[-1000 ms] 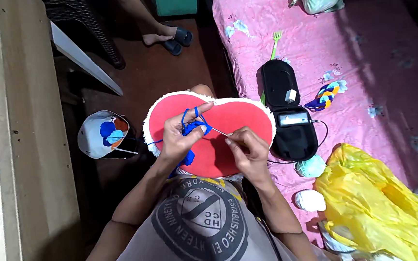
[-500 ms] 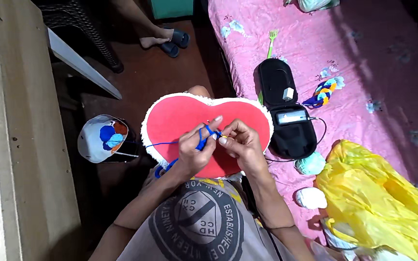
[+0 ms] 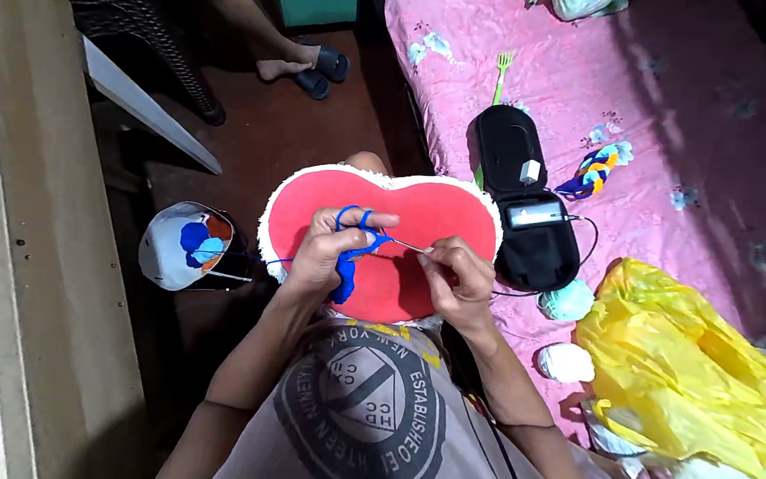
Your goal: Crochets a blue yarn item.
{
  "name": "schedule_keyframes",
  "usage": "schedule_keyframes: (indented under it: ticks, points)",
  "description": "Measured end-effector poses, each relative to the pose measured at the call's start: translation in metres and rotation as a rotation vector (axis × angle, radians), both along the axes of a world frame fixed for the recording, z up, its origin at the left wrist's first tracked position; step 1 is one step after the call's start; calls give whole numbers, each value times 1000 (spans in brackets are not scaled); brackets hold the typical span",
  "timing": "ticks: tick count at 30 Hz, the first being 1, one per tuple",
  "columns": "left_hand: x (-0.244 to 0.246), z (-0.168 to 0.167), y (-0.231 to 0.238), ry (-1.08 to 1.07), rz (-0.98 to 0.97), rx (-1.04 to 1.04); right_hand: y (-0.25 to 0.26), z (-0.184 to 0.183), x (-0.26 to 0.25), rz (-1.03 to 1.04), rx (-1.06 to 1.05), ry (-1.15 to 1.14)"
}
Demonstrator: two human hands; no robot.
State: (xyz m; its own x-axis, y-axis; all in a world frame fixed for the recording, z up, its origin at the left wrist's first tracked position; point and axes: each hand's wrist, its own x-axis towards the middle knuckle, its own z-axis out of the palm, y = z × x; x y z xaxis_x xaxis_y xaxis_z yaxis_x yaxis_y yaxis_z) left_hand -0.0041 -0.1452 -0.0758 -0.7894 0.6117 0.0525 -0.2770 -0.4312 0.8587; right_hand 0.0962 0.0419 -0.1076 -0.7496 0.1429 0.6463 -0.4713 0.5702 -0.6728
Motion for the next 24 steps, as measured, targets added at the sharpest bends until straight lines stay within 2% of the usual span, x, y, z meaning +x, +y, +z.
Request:
schedule_keyframes:
  ticks: [3, 4, 6, 8, 10, 13, 15, 19, 21, 24]
  points:
    - [-2, -7, 4, -9, -67, 38, 5, 2, 7, 168, -443, -235]
    - [-2, -8, 6, 42, -47, 4, 7, 5, 7, 218, -599, -332]
    - [2, -10, 12, 278, 60, -131, 11, 10, 6, 300, -812, -497]
    - [10, -15, 20, 532, 188, -250, 10, 15, 3, 291, -809, -576]
    - [17, -24, 29, 719, 250, -274, 3, 19, 0, 214, -699, -574]
    - [22, -36, 35, 877, 286, -286, -9, 26, -5, 89, -626, -516]
    - [22, -35, 34, 839, 254, -263, -13, 27, -8, 49, -662, -453]
    - [20, -28, 23, 525, 87, -182, -13, 22, -14, 63, -780, -361]
    - [14, -27, 14, 381, 83, -162, -12, 21, -16, 88, -877, -353]
    - [2, -22, 1, 282, 160, -233, -9, 20, -17, 89, -925, -364]
